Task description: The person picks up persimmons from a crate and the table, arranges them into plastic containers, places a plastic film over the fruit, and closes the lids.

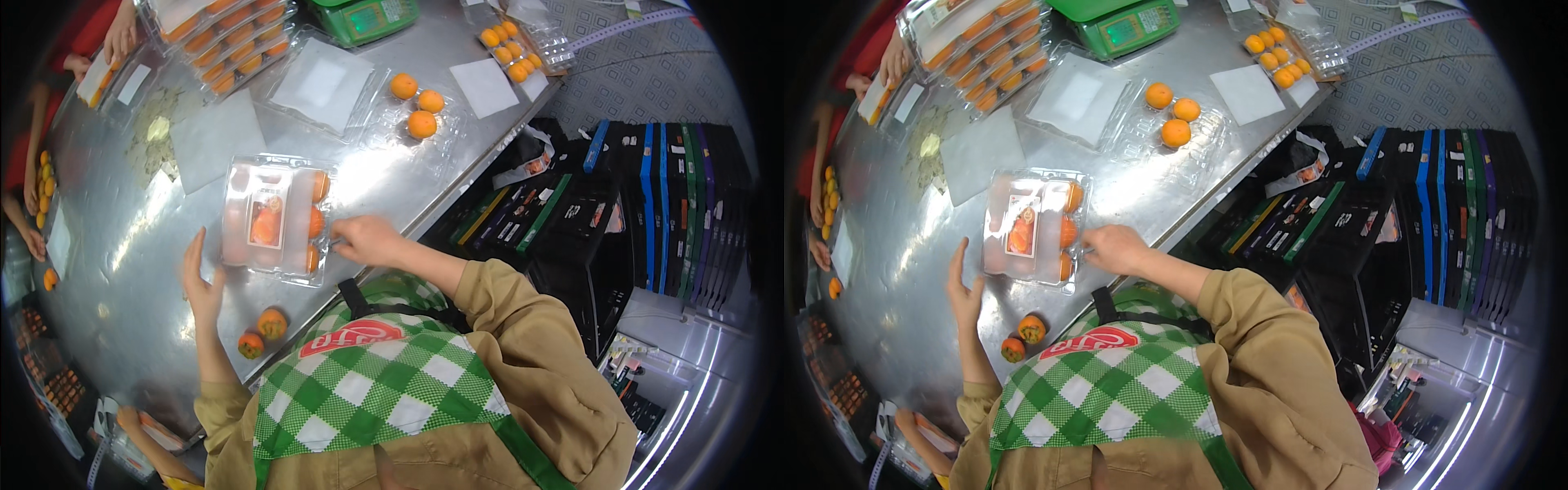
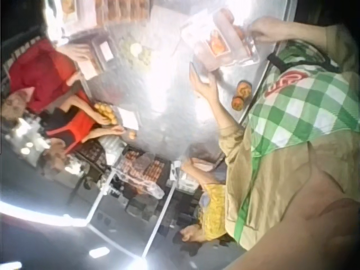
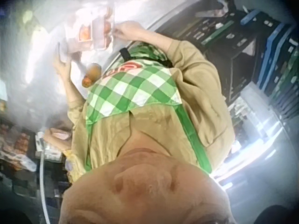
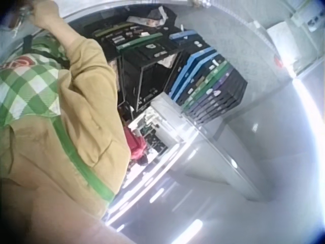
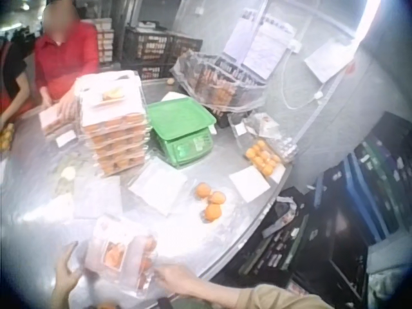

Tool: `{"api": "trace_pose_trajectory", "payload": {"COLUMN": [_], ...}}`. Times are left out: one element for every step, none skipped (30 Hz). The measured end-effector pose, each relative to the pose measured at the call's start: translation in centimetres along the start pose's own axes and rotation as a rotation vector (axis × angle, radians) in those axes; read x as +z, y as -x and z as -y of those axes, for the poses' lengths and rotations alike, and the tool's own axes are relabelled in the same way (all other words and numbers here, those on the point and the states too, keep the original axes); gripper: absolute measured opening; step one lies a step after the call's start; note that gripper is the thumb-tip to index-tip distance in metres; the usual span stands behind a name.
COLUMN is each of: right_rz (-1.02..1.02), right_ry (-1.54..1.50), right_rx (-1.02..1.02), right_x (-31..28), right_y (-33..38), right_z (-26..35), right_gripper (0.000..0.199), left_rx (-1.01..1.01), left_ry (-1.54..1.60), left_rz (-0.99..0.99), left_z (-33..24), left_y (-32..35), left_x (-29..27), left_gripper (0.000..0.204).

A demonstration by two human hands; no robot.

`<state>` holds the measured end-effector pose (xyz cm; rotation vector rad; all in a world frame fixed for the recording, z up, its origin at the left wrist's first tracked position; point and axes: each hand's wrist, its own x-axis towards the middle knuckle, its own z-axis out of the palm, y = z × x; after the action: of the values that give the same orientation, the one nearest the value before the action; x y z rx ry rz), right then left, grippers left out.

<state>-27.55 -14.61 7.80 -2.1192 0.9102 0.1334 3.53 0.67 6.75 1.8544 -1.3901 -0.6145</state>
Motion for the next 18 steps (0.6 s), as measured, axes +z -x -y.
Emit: {"api": "trace_pose_trajectory", "payload": {"right_rz": [0.041, 0.075, 0.021, -0.03, -0.046, -0.061, -0.05, -0.035, -0.016, -0.084, -0.15, -0.197, -0.243, -0.308, -0.359, -0.411, -0.352, -0.296], "right_ry": [-0.075, -0.144, -0.258, -0.372, -0.378, -0.384, -0.427, -0.477, -0.525, -0.411, -0.3, -0.398, -0.487, -0.333, -0.12, 0.094, 0.12, 0.148], "right_rx": [-0.028, -0.05, -0.163, -0.283, -0.364, -0.443, -0.517, -0.594, -0.674, -0.712, -0.753, -0.593, -0.414, -0.251, -0.23, -0.211, -0.161, -0.109], "right_x": [-0.9, -1.5, -1.3, -1.1, -1.5, -2.3, -2.8, -3.2, -3.0, -2.9, -3.3, -3.6, -4.1, -4.7, -4.6, -4.4, -4.2, -3.9], "right_y": [-0.4, -0.8, -1.4, -2.1, -2.9, -3.6, -4.2, -4.8, -5.7, -7.0, -8.4, -9.4, -10.1, -10.6, -10.6, -10.6, -10.2, -9.5], "right_z": [2.1, 3.7, 4.5, 5.6, 7.5, 9.5, 11.4, 13.3, 14.3, 14.3, 13.9, 12.9, 10.9, 8.7, 6.1, 3.7, 2.3, 1.4], "right_gripper": [0.029, 0.031, 0.042, 0.054, 0.062, 0.07, 0.065, 0.06, 0.055, 0.046, 0.038, 0.032, 0.028, 0.032, 0.036, 0.041, 0.044, 0.048], "left_rx": [-0.008, -0.008, -0.008, -0.045, -0.088, -0.131, -0.159, -0.225, -0.425, -0.247, -0.385, -0.483, -0.506, -0.537, -0.577, -0.616, -0.635, -0.654], "left_ry": [-0.044, -0.08, -0.116, -0.052, 0.009, 0.069, 0.119, 0.096, 0.312, 0.532, 0.516, 0.622, 0.707, 0.688, 0.721, 0.755, 0.748, 0.741], "left_rz": [-0.001, -0.001, 0.0, -0.069, -0.136, -0.203, -0.243, -0.155, -0.287, -0.469, -0.561, -0.678, -0.707, -0.727, -0.713, -0.698, -0.677, -0.652], "left_z": [-0.4, -1.0, -1.7, -2.0, -2.2, -2.6, -3.0, 0.3, 1.0, 0.5, 3.2, 3.0, 3.1, 3.7, 4.1, 4.4, 5.0, 5.6], "left_y": [1.2, 2.0, 2.6, 3.0, 3.3, 3.3, 2.8, 3.3, 2.7, 1.2, 1.4, 0.4, -0.4, -0.9, -1.4, -1.8, -2.1, -2.4], "left_x": [0.0, 0.5, 1.0, 1.7, 2.4, 3.0, 3.0, 3.5, 4.4, 4.5, 4.6, 4.3, 4.1, 4.0, 3.8, 3.7, 3.6, 3.4], "left_gripper": [0.07, 0.077, 0.084, 0.086, 0.087, 0.089, 0.092, 0.084, 0.064, 0.045, 0.04, 0.041, 0.043, 0.044, 0.046, 0.047, 0.049, 0.051]}}
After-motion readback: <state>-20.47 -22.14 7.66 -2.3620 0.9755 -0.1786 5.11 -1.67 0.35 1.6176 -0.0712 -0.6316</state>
